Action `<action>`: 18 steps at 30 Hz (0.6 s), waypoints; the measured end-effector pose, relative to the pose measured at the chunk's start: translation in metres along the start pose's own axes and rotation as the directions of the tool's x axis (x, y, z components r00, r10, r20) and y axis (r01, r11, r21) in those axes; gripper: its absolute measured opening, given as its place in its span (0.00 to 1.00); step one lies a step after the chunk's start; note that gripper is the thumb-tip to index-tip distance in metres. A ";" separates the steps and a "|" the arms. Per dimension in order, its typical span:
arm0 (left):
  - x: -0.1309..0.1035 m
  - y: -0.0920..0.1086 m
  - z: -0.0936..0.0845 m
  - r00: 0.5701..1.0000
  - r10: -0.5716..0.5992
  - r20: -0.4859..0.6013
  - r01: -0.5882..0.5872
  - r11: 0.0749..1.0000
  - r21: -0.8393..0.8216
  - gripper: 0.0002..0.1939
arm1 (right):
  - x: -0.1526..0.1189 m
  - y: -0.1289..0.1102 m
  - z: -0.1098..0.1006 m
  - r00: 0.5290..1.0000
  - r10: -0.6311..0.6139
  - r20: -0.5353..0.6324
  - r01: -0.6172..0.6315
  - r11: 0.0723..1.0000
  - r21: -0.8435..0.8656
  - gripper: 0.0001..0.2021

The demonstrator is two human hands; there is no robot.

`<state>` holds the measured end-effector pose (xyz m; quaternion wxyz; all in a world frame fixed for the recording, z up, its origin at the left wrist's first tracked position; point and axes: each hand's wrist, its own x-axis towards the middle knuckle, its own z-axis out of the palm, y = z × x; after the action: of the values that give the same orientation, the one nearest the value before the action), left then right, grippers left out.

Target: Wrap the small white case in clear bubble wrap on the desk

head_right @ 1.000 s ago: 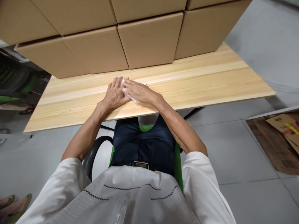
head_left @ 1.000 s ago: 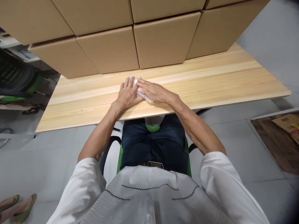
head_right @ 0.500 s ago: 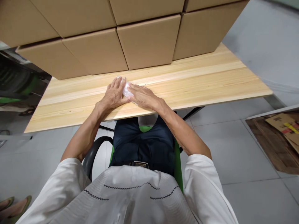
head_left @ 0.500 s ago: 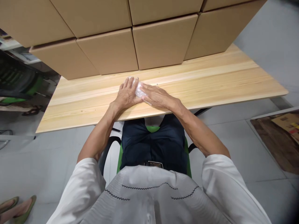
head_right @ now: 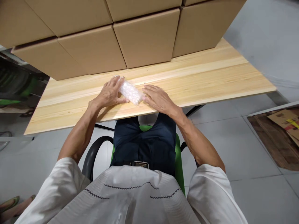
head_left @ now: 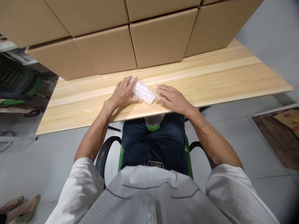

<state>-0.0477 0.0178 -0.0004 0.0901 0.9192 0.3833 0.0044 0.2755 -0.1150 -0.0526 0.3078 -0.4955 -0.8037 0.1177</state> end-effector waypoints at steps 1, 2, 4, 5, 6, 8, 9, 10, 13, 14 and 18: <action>-0.001 0.000 -0.004 1.000 0.003 0.009 -0.003 1.000 0.010 0.76 | -0.008 0.004 -0.002 1.000 0.016 -0.027 -0.016 1.000 -0.003 0.34; -0.001 0.000 -0.009 1.000 0.006 0.020 -0.007 1.000 0.023 0.75 | -0.015 0.009 -0.005 0.998 0.030 -0.049 -0.030 1.000 -0.005 0.33; 0.000 -0.001 -0.022 0.999 0.018 0.050 -0.021 0.998 0.054 0.73 | -0.026 0.015 -0.007 0.995 0.046 -0.086 -0.047 0.999 -0.008 0.30; 0.002 -0.002 -0.029 0.997 0.030 0.071 -0.035 0.997 0.071 0.72 | -0.030 0.018 -0.008 0.993 0.048 -0.104 -0.049 0.999 -0.010 0.29; 0.004 -0.003 -0.036 0.994 0.044 0.098 -0.053 0.995 0.088 0.72 | -0.033 0.019 -0.009 0.992 0.048 -0.121 -0.049 0.999 -0.012 0.27; 0.010 -0.005 -0.050 0.983 0.071 0.170 -0.092 0.988 0.123 0.69 | -0.036 0.021 -0.009 0.988 0.048 -0.148 -0.051 0.999 -0.015 0.25; 0.014 -0.006 -0.056 0.974 0.078 0.213 -0.110 0.984 0.139 0.66 | -0.037 0.020 -0.008 0.986 0.050 -0.156 -0.053 0.998 -0.016 0.25; 0.018 -0.007 -0.060 0.963 0.080 0.257 -0.122 0.980 0.156 0.64 | -0.037 0.020 -0.008 0.986 0.052 -0.161 -0.055 0.998 -0.017 0.24; 0.028 -0.006 -0.069 0.934 0.053 0.354 -0.130 0.972 0.196 0.61 | -0.036 0.020 -0.007 0.985 0.051 -0.162 -0.055 0.998 -0.017 0.24; 0.030 -0.005 -0.071 0.928 0.045 0.370 -0.127 0.971 0.200 0.61 | -0.036 0.020 -0.007 0.986 0.051 -0.161 -0.055 0.998 -0.018 0.23; 0.032 0.000 -0.070 0.930 0.051 0.365 -0.122 0.977 0.176 0.57 | -0.036 0.018 -0.008 0.986 0.058 -0.156 -0.063 0.998 -0.025 0.22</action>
<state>-0.0305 0.0518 0.0670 0.0677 0.9250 0.3179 -0.1970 0.3051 -0.1385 -0.0694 0.3582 -0.5317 -0.7636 0.0762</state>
